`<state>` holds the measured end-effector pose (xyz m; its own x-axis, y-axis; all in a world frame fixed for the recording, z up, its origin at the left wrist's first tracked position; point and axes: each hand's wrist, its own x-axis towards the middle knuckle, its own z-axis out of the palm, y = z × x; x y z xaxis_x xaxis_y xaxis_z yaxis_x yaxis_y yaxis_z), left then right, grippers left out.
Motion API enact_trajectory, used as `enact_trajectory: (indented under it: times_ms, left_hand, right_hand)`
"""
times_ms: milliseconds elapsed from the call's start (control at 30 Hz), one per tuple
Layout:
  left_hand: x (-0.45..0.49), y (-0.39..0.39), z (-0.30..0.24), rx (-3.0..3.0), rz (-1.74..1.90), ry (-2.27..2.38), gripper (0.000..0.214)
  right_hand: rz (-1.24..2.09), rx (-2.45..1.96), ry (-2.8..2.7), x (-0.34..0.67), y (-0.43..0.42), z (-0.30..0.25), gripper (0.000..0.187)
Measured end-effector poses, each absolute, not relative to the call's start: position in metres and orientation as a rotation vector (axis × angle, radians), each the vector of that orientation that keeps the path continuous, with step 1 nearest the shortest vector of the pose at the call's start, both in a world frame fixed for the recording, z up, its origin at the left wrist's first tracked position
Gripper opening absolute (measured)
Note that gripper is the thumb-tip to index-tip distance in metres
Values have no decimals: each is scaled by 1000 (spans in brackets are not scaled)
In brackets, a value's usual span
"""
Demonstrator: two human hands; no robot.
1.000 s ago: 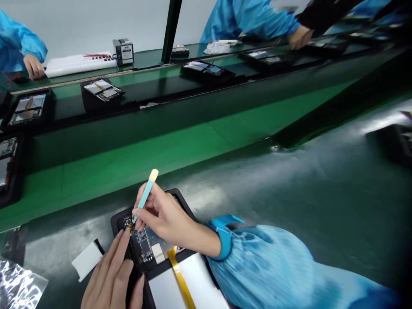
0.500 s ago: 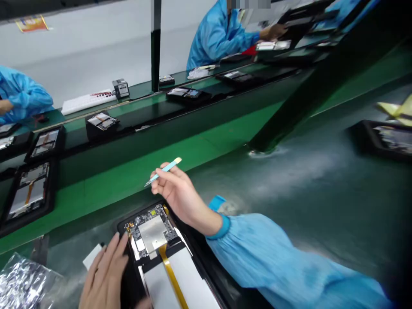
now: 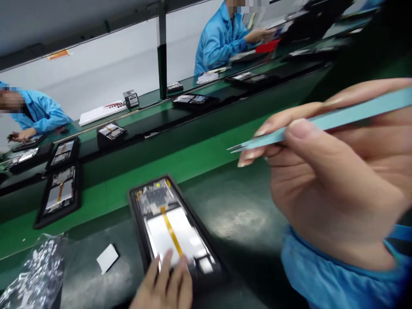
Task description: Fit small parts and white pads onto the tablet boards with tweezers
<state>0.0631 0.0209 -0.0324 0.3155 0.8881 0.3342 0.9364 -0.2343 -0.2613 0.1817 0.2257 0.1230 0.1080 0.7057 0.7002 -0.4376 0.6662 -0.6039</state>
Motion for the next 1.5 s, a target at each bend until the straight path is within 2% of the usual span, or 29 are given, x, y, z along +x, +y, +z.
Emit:
enact_trajectory:
  times_ms: [100, 233, 367, 533, 700, 767, 867, 1133, 1500]
  left_hand:
    - [35, 82, -7, -2189, -37, -1799, 47]
    - [-9, 158, -4, -1983, -17, -2067, 38]
    - [-24, 191, -10, -1827, -80, -2273, 35]
    - [-54, 169, 20, -1654, -172, -2469, 39]
    - [-141, 106, 53, -782, -105, -2794, 39]
    - [-173, 79, 53, -453, -39, -2922, 38]
    - [-203, 48, 44, -257, -2, -3124, 34]
    - [-206, 46, 35, -492, -252, -3338, 32]
    - [-65, 45, 42, -1359, -740, -3420, 28]
  right_hand:
    - [801, -317, -1196, 179, 221, 123, 23]
    - [831, -390, -1237, 179, 219, 115, 26]
    - [879, -408, -1268, 180, 225, 104, 27]
    - [866, -441, -1351, 177, 226, 101, 25]
    - [882, -475, -1450, 168, 221, 99, 22]
    - [892, -432, -1494, 166, 220, 97, 23]
    - [908, -380, -1534, 163, 219, 94, 22]
    - [944, -348, -1643, 158, 215, 88, 17]
    - [1016, -359, -1650, 154, 213, 85, 17]
